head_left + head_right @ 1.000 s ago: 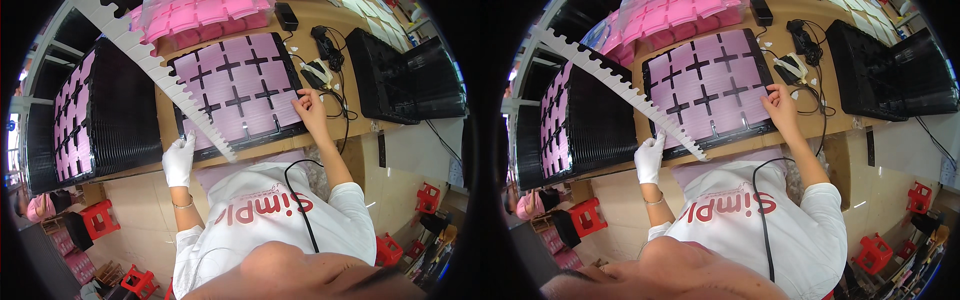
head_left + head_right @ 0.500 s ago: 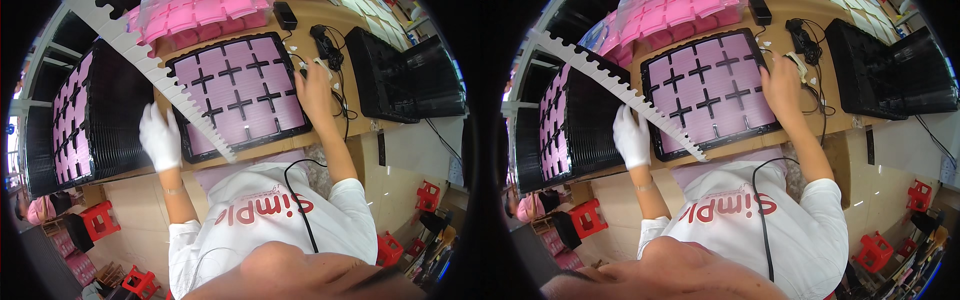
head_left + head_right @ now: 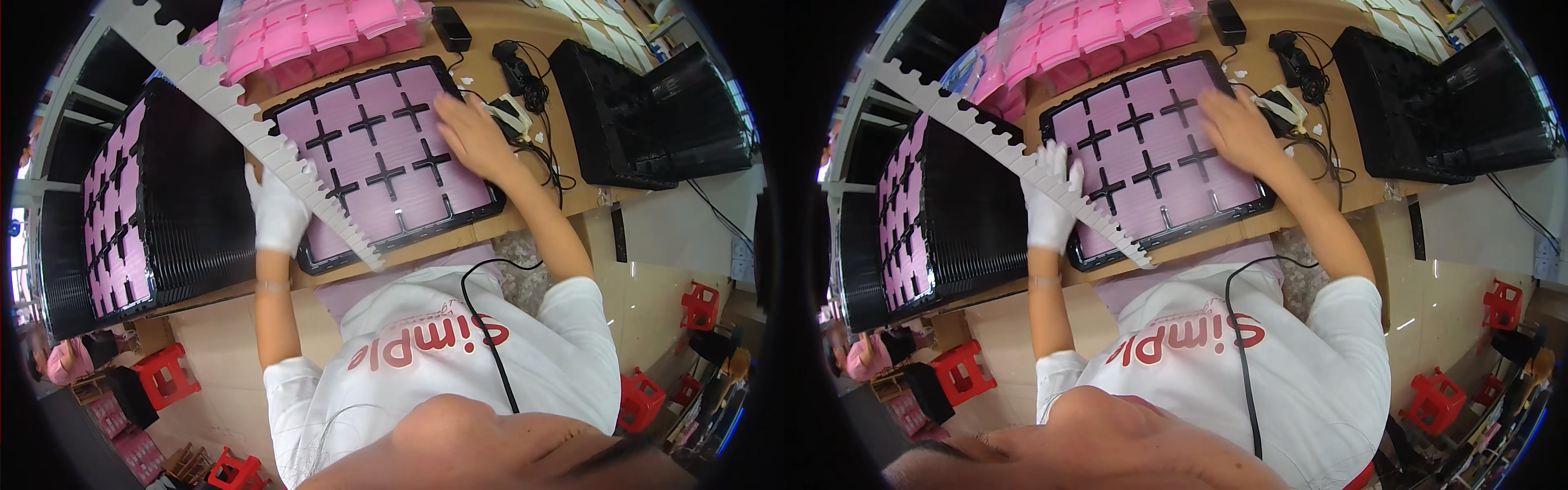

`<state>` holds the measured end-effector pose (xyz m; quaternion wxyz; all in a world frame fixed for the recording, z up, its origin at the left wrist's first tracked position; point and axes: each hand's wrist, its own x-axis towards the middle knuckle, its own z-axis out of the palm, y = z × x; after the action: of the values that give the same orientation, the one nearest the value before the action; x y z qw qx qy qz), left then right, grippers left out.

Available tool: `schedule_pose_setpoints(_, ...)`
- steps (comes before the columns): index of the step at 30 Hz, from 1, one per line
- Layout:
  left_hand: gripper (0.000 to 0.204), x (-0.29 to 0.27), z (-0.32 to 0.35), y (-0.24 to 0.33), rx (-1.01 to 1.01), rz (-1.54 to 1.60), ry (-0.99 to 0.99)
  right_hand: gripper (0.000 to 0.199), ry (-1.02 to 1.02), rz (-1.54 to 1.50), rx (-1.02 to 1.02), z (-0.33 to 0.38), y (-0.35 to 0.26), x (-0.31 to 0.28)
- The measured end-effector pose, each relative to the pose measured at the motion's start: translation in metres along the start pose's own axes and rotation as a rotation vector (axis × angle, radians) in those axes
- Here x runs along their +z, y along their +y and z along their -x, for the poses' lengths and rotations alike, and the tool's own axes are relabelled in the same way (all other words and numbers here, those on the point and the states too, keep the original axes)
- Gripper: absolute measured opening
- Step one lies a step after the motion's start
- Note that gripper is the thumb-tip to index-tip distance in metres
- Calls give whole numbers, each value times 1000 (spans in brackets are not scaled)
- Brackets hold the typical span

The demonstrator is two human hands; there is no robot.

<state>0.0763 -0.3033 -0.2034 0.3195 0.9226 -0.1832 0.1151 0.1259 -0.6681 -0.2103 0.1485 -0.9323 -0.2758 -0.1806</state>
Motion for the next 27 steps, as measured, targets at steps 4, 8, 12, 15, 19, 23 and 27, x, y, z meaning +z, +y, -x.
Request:
schedule_pose_setpoints(4,30,-18,60,59,184,-356,-276,41,-272,-235,-94,87,-37,-45)
schedule_pose_setpoints(8,29,-28,88,65,39,-336,-243,43,-168,-204,-122,126,-15,-50)
schedule_pose_setpoints(12,38,-13,85,69,-54,-296,4,42,-154,-149,-21,117,-38,-51)
schedule_pose_setpoints(15,51,7,105,56,-481,-239,252,45,-38,-307,125,127,-18,-26)
schedule_pose_setpoints(19,54,8,107,51,-605,-191,153,54,-1,-584,463,120,-42,-17)
schedule_pose_setpoints(23,52,-1,97,71,-541,-280,172,57,-2,-574,456,122,-36,-18)
schedule_pose_setpoints(27,50,-29,81,101,-863,403,249,58,29,-456,370,123,-31,-12)
